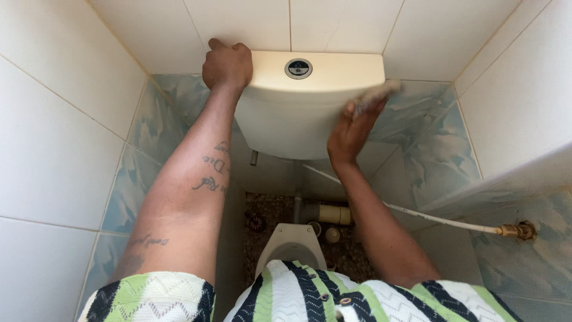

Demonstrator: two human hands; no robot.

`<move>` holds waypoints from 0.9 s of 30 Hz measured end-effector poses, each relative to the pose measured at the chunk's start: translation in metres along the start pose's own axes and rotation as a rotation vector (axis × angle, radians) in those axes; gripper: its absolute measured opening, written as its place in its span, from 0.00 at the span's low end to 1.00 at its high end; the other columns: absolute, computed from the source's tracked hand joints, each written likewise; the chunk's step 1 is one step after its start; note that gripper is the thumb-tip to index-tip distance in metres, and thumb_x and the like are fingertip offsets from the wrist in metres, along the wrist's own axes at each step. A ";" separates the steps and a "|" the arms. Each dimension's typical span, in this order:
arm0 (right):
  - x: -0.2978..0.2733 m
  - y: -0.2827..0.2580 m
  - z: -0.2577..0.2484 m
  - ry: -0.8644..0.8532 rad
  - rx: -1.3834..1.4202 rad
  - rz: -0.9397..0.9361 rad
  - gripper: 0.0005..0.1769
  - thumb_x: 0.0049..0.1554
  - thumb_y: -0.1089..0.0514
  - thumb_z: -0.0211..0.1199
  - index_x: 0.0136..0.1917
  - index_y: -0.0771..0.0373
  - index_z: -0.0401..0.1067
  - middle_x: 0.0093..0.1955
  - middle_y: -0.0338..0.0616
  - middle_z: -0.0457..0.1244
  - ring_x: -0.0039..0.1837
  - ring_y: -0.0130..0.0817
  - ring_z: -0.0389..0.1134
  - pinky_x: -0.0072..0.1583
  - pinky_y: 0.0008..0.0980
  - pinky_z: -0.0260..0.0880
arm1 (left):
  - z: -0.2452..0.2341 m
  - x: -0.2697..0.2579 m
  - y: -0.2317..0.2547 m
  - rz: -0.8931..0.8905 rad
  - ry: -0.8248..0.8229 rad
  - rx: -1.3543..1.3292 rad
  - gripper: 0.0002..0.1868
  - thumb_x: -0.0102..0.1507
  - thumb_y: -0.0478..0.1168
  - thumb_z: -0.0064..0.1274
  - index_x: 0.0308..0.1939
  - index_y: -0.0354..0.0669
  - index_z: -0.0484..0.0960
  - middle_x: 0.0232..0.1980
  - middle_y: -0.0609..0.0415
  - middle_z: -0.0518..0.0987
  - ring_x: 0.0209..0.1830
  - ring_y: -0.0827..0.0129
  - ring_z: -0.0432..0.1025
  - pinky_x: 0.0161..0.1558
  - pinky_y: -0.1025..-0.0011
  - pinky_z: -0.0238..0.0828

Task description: The person cleans a toilet tank by wiping its top and sides with a cloth, frequently turning and folding the cloth by hand.

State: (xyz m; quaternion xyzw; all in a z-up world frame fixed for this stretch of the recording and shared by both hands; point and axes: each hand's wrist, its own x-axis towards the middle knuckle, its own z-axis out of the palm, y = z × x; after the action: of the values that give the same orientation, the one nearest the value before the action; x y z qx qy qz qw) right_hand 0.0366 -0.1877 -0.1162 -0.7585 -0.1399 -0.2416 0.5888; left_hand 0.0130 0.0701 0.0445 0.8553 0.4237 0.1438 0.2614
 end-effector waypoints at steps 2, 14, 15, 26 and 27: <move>0.014 -0.002 0.013 0.172 -0.457 -0.300 0.40 0.77 0.37 0.38 0.88 0.45 0.19 0.88 0.54 0.19 0.89 0.53 0.21 0.86 0.57 0.24 | 0.000 0.001 0.000 0.042 0.038 -0.034 0.28 0.67 0.48 0.36 0.65 0.31 0.61 0.50 0.39 0.79 0.47 0.52 0.79 0.42 0.55 0.80; -0.039 0.012 0.025 -0.273 -0.657 -0.850 0.41 0.74 0.54 0.54 0.89 0.41 0.35 0.91 0.39 0.21 0.90 0.40 0.17 0.86 0.52 0.18 | 0.005 0.011 -0.006 0.083 0.069 0.022 0.29 0.68 0.51 0.38 0.64 0.30 0.63 0.55 0.34 0.79 0.52 0.45 0.77 0.50 0.50 0.76; -0.028 0.018 0.011 -0.250 -0.653 -0.853 0.40 0.73 0.55 0.54 0.89 0.40 0.36 0.91 0.38 0.21 0.90 0.39 0.17 0.87 0.51 0.19 | 0.004 0.011 -0.003 0.088 0.071 0.020 0.29 0.68 0.51 0.38 0.64 0.30 0.63 0.55 0.34 0.79 0.52 0.45 0.77 0.50 0.50 0.76; 0.044 -0.026 -0.034 -0.063 -0.503 -0.419 0.34 0.74 0.51 0.52 0.88 0.49 0.46 0.91 0.44 0.35 0.93 0.46 0.26 0.86 0.52 0.20 | -0.002 0.001 0.004 0.003 0.024 -0.031 0.30 0.67 0.51 0.38 0.66 0.32 0.60 0.54 0.37 0.78 0.53 0.48 0.77 0.50 0.53 0.77; 0.044 -0.039 -0.029 -0.082 -0.523 -0.430 0.33 0.74 0.52 0.50 0.88 0.57 0.46 0.91 0.51 0.36 0.92 0.49 0.27 0.86 0.54 0.20 | -0.003 0.001 0.004 0.005 0.034 -0.032 0.30 0.67 0.51 0.38 0.66 0.32 0.60 0.54 0.37 0.78 0.53 0.48 0.77 0.50 0.53 0.77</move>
State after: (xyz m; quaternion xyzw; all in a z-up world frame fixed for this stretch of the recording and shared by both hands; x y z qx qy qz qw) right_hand 0.0489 -0.2084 -0.0553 -0.8460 -0.2534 -0.3574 0.3039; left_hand 0.0150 0.0698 0.0497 0.8494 0.4237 0.1659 0.2675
